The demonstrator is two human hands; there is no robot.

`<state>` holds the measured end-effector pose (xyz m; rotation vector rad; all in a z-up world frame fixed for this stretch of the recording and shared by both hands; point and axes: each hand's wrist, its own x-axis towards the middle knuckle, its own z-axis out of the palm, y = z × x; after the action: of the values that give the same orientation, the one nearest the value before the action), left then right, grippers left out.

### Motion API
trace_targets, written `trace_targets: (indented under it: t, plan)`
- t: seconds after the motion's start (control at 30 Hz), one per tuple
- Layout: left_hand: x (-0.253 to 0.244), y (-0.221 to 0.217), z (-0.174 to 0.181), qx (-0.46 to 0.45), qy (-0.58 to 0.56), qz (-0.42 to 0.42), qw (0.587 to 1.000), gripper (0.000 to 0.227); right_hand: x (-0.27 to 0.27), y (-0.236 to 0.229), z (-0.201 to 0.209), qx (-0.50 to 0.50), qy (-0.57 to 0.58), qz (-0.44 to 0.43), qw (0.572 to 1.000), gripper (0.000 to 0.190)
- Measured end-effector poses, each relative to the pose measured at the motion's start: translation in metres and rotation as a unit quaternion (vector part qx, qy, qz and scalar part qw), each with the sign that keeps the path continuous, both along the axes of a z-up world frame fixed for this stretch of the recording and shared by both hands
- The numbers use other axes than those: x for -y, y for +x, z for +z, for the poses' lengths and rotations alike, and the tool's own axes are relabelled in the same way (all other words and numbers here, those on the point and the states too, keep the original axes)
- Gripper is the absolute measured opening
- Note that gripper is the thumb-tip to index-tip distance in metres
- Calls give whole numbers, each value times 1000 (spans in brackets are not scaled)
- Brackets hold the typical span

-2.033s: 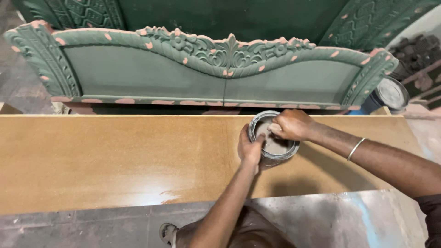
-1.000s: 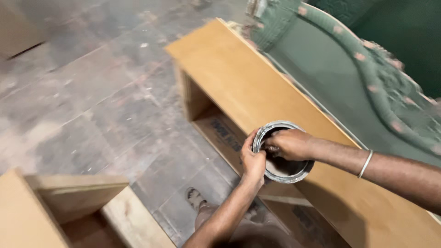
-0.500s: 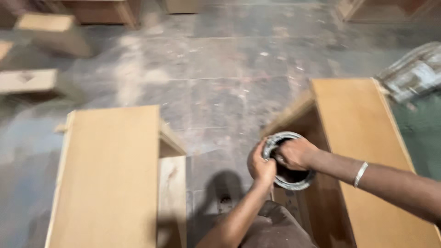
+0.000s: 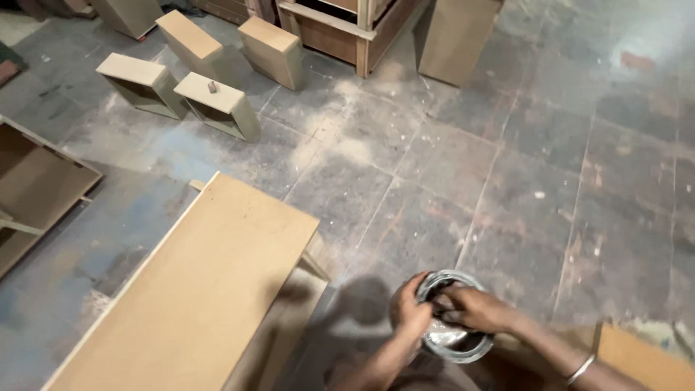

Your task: The person applies a liquid finish to several wooden boards using a cloth. They dip the cloth into a metal can and wipe the finish onto the surfaces of the boards, covering them evenly.

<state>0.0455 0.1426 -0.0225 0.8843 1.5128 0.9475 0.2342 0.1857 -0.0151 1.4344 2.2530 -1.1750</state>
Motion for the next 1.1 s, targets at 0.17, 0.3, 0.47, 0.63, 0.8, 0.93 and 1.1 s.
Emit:
trace_targets:
  t: [0.17, 0.3, 0.47, 0.63, 0.8, 0.93, 1.1]
  plan:
    - [-63, 18, -9, 8, 67, 50, 996, 66, -85, 23, 18, -117, -122, -144, 975, 54]
    - [-129, 26, 3, 26, -61, 106, 992, 68, -164, 41, 49, -156, -130, -131, 970, 47]
    - [-218, 7, 4, 34, -81, 152, 985, 70, -262, 41, 39, -130, -138, -188, 964, 45]
    - [-316, -23, -12, 7, -48, 167, 985, 67, -357, 1, -21, -274, -117, -129, 946, 51]
    - [-423, -60, -35, -104, 63, 161, 979, 63, -456, -28, -17, -158, -152, -177, 960, 49]
    - [-498, -91, -48, -52, 144, 161, 975, 66, -522, -52, 0, -156, -151, -271, 938, 58]
    - [-576, -143, -31, -85, 84, 190, 974, 66, -605, -102, 23, -280, -272, -380, 839, 66]
